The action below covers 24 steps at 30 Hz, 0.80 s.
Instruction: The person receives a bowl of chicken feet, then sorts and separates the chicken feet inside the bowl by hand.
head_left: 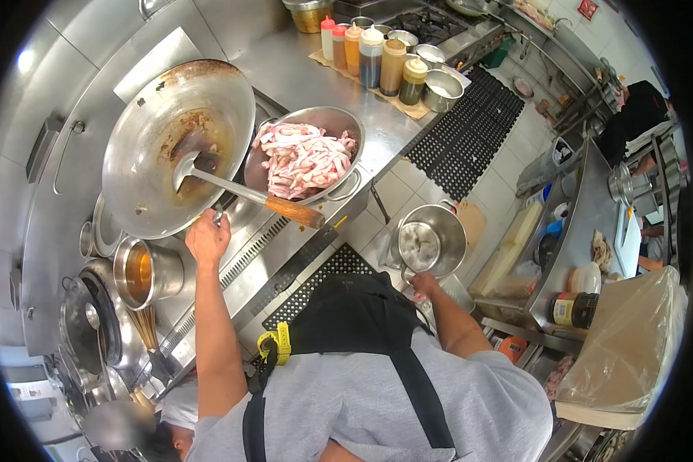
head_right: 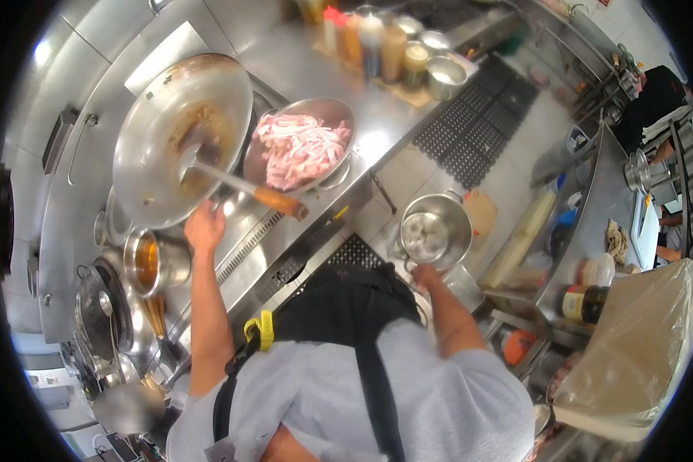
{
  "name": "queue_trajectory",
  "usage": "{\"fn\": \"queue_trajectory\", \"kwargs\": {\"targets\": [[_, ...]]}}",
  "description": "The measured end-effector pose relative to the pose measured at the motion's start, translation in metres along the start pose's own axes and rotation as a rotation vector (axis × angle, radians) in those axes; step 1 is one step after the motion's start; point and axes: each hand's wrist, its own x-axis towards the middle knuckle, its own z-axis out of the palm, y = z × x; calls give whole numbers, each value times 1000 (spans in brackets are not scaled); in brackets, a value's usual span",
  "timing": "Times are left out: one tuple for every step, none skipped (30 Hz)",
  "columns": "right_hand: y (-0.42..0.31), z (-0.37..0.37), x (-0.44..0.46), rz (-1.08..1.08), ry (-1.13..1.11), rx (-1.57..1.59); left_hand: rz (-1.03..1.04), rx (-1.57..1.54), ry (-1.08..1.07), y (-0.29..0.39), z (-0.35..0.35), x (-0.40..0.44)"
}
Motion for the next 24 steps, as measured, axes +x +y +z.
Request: {"fn": "queue_trajectory", "kwargs": {"targets": [[-16,-8,-10,84,-16,66,0,-2,1,1,0,0],[-27,-14,-17,167,-33,132,0,-3,2,1,-1,0],[-30,-15,-18,177,-25,142,-4,-6,0,1,-1,0],[-33,-16,-19,187,-18,153,-7,-8,-2,1,-1,0],[-36,-17,-21,196,-11,162,-11,-11,-3,1,-1,0],[-36,-17,-22,160,-7,152,-14,-8,-10,2,-1,1],[-35,-16,-23,124,-3,142,-16,-5,-16,2,-2,1],[-35,-16,-23,117,2,149,-20,-3,-22,3,-3,1],[-36,-16,-24,111,7,156,-16,-6,-20,2,-2,1],[-37,-17,-25,133,13,180,-13,-8,-18,2,-2,1],[-39,-17,-25,155,20,203,-10,-11,-15,1,-1,1],[-47,-19,-27,78,221,122,-10,-18,-18,1,-1,1],[-64,-23,-29,-3,422,37,-13,-25,-18,1,-1,1],[-83,-29,-31,-89,620,-51,-20,-31,-19,0,-1,1],[-134,-60,-44,-184,739,122,-22,-36,-6,-3,1,-4],[-198,-95,-64,-270,855,313,-10,-41,4,-4,4,-3],[-237,-115,-71,-354,928,323,5,-46,15,-5,6,-2],[-271,-132,-75,-439,1003,335,15,-56,40,-6,8,-2],[-305,-148,-81,-539,1013,343,-1,-46,25,-5,6,-2],[-336,-161,-89,-639,1023,349,-17,-39,12,-3,3,-1],[-369,-174,-104,-706,979,284,-33,-34,0,0,2,0],[-396,-183,-114,-771,931,217,-28,-43,-2,1,1,0],[-414,-188,-113,-846,901,79,-25,-51,-3,1,0,0],[-432,-192,-112,-920,867,-61,-25,-57,-4,0,-1,0]]}}
